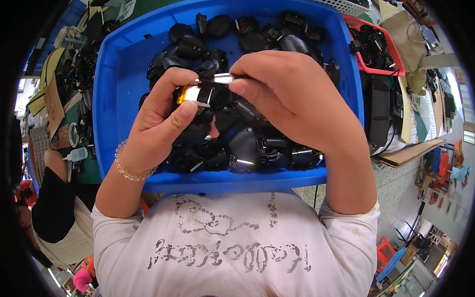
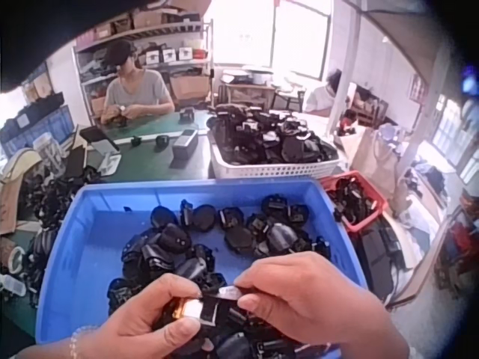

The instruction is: Manually assemble and connect wiring components within a small electronic housing.

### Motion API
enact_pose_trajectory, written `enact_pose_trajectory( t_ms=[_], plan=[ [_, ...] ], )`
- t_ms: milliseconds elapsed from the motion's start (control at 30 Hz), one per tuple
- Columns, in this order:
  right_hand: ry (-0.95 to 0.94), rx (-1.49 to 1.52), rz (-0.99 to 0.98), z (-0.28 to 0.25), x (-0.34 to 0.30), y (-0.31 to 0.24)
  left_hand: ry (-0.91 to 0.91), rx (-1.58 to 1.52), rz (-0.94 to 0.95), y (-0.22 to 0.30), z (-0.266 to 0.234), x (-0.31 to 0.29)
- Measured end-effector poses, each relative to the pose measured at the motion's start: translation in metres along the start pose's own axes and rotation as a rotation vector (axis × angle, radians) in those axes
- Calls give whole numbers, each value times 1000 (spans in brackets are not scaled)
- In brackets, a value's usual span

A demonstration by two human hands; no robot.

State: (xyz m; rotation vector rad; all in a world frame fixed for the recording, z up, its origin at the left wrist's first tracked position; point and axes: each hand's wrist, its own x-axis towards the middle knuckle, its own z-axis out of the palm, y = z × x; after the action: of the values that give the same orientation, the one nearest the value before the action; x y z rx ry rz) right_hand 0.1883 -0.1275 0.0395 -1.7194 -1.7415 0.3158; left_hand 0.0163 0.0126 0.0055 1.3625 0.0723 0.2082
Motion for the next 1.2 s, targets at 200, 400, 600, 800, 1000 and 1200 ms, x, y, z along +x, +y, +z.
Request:
enact_pose_trajectory(
  t_ms=[200,400,600,800,1000,1200],
  plan=[
    [394,0,131,-27,-7,-2,-36,57,-33,3,3,0],
    [501,-438,341,-94,-66,68,-23,-44,-35,1,9,-2],
    [433,-748,487,-87,-112,121,-32,-25,-60,-1,12,-2],
    [312,-910,576,-72,-99,125,-30,5,-37,-2,7,-1],
    [352,-930,453,-67,-102,132,-29,-20,-37,-2,8,-1],
    [286,-1008,425,-68,-104,133,-14,-32,-84,1,10,-1]
  ],
)
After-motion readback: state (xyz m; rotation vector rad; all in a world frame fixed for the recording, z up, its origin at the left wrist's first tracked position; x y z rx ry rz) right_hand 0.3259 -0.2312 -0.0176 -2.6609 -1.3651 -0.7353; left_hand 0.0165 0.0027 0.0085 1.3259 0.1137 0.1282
